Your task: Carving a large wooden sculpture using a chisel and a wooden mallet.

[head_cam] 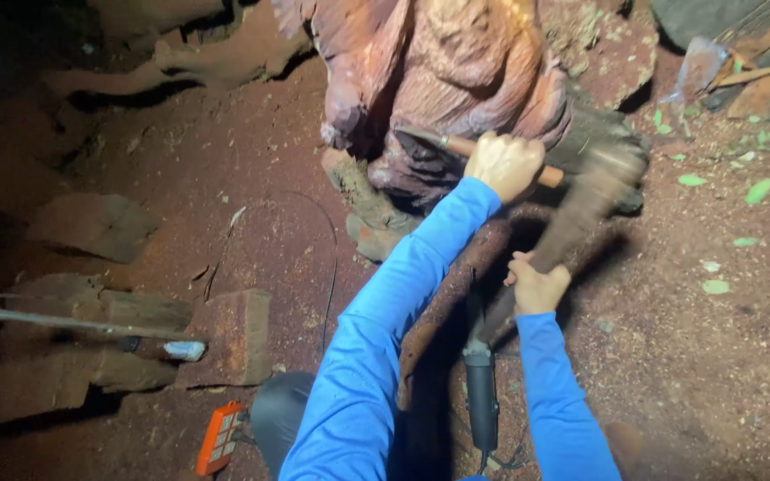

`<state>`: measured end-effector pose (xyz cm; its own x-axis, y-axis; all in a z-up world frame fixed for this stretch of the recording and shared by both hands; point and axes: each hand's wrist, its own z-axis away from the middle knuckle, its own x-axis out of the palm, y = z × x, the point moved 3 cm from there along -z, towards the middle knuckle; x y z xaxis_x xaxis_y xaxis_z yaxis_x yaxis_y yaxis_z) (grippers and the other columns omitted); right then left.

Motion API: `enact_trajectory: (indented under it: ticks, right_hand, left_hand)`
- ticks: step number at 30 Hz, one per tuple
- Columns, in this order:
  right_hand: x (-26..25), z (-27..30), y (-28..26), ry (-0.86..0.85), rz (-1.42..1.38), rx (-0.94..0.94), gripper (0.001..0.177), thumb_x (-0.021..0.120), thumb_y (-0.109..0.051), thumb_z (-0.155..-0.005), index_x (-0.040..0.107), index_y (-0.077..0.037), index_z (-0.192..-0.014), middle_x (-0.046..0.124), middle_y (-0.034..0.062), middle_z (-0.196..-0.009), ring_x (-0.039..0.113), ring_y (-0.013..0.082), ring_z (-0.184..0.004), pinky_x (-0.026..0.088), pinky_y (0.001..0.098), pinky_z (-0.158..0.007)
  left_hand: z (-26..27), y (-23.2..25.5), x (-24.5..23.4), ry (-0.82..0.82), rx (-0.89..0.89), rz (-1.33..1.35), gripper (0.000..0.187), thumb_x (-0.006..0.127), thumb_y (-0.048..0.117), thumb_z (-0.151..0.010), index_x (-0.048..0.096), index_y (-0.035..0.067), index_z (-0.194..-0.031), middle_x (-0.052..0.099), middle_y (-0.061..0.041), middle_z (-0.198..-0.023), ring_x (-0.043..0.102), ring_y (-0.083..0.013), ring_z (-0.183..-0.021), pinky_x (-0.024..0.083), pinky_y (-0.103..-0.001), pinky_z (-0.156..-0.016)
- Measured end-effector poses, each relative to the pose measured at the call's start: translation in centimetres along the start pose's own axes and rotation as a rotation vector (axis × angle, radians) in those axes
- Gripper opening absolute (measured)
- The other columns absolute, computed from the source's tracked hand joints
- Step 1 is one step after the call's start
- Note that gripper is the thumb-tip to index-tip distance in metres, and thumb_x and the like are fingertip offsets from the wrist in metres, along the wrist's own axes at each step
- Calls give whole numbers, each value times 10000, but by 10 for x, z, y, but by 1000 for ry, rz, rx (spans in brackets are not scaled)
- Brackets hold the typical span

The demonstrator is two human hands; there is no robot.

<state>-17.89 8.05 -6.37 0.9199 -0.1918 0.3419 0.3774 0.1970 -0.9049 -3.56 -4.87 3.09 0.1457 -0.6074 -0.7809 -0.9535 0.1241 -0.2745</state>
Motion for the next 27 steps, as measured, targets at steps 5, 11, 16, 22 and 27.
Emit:
enact_trajectory:
  ticks: [5, 11, 16, 22, 27]
  right_hand:
    - [18, 19, -7, -7, -259, 55, 205, 719, 34, -717, 577, -35, -584, 449, 145, -407, 555, 284, -389, 523, 392, -523]
    - [16, 18, 19, -22, -189, 59, 241, 710, 85, -709, 538, 40, -872, 550, 202, -562, 554, 238, -373, 500, 356, -545]
    - [25, 22, 14, -160, 22, 78, 110, 692, 65, -701, 624, -2, -646, 485, 146, -405, 530, 241, -341, 486, 351, -443]
    - [32, 39, 11, 79, -310, 33, 239, 647, 151, -491, 630, -12, -665, 558, 117, -599, 543, 203, -558, 488, 376, -544]
    - [4, 8, -3, 113, -137, 57, 373, 628, 133, -496, 561, 6, -840, 695, 194, -793, 598, 214, -565, 506, 388, -542]
  left_hand:
    - [5, -3, 3, -12, -23, -19, 109, 590, 285, -693, 662, 206, -714, 698, -16, -615, 724, -273, -601, 479, -483, -614]
    - [4, -5, 3, 12, 32, -29, 123, 569, 293, -664, 646, 206, -705, 687, -10, -601, 719, -258, -579, 481, -459, -580]
    - [8, -42, -4, 46, 46, -88, 97, 553, 233, -716, 640, 218, -673, 659, 2, -556, 698, -256, -530, 478, -457, -534]
    - [-2, 30, -49, 93, 181, 53, 95, 597, 170, -740, 657, 152, -669, 667, -70, -575, 690, -288, -546, 493, -499, -575]
    - [-10, 23, -16, 164, 78, 3, 43, 547, 242, -697, 580, 217, -686, 631, -8, -572, 686, -251, -525, 493, -459, -532]
